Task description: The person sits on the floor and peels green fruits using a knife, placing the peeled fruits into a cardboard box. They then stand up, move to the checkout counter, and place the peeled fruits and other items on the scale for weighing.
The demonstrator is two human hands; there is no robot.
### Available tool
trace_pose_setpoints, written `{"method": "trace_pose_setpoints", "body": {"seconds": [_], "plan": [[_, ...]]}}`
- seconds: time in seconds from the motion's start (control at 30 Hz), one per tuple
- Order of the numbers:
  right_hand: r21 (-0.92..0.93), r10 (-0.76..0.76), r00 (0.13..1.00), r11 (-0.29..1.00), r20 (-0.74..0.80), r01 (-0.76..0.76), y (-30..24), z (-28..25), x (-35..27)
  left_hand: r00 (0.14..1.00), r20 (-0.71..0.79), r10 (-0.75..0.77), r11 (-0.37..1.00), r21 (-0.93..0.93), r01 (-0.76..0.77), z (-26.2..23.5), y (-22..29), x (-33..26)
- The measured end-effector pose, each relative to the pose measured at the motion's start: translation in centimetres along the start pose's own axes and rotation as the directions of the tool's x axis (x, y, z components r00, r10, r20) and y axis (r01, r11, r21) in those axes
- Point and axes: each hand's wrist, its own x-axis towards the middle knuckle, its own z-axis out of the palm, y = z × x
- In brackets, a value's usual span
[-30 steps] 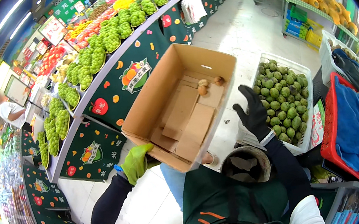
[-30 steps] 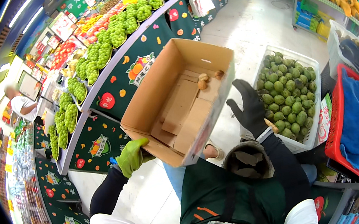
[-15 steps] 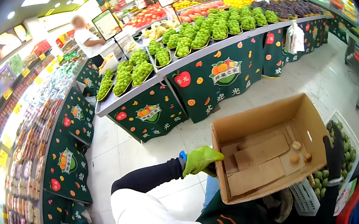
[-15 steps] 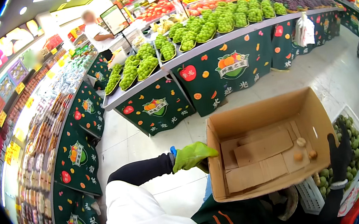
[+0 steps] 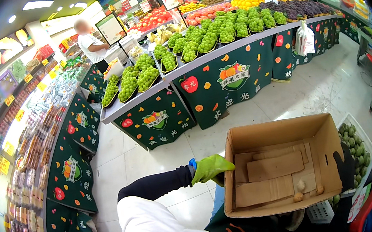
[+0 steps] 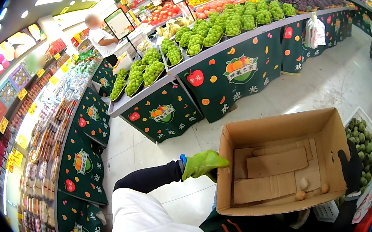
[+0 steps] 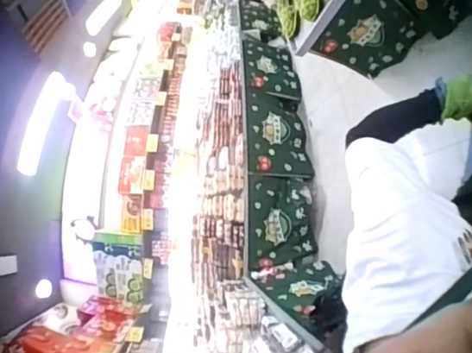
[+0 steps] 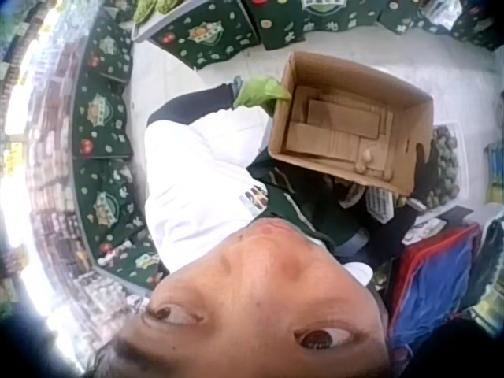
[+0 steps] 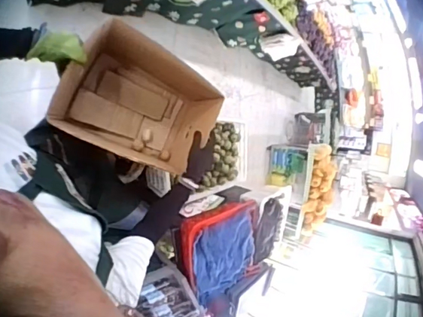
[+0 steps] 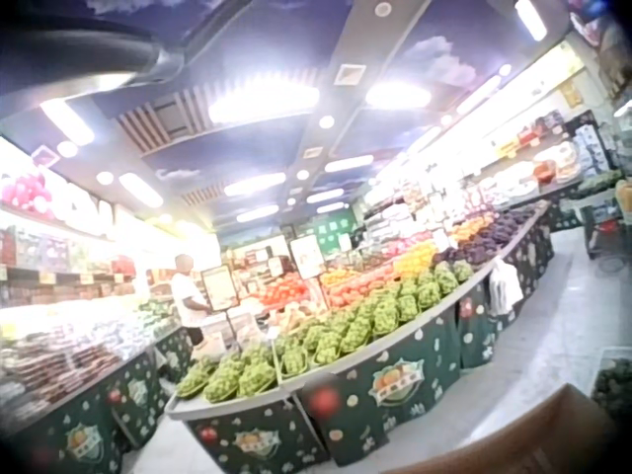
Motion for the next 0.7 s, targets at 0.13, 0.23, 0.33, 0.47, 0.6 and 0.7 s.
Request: {"method": "trace_pose_setpoints", "body": {"seconds": [0.13,0.23,0.33,0.47,0.6,0.7], "plan": [[-0.007,-0.006,1.0,1.0,-0.025,0.006,0.2,0.3,0.1,0.986,0.149,-0.077,0.996,-0.025,0.082,-0.6,0.1,0.0],[0.03,-0.004,1.0,1.0,-0.01,0.004,-1.7,0.3,-0.1,0.992,0.115,-0.056,0.998,-0.001,0.057,-0.7,0.1,-0.4],[0.024,-0.017,1.0,1.0,-0.019,0.018,-1.9,0.3,-0.1,0.989,0.13,-0.068,0.998,0.006,0.067,-0.9,0.4,-0.2],[0.084,-0.033,0.999,0.996,-0.015,0.034,-1.7,0.5,-0.1,0.967,0.186,-0.175,0.967,-0.151,0.204,-1.1,1.0,0.1],[0.033,-0.041,0.998,0.999,-0.037,0.043,-0.4,0.9,0.1,0.994,0.099,-0.045,0.999,-0.004,0.046,-0.3,-0.1,-0.3],[0.004,-0.044,0.998,0.999,-0.041,0.044,-0.2,0.9,0.0,0.995,0.086,-0.052,0.998,-0.038,0.055,0.1,-0.5,-0.5]]}}
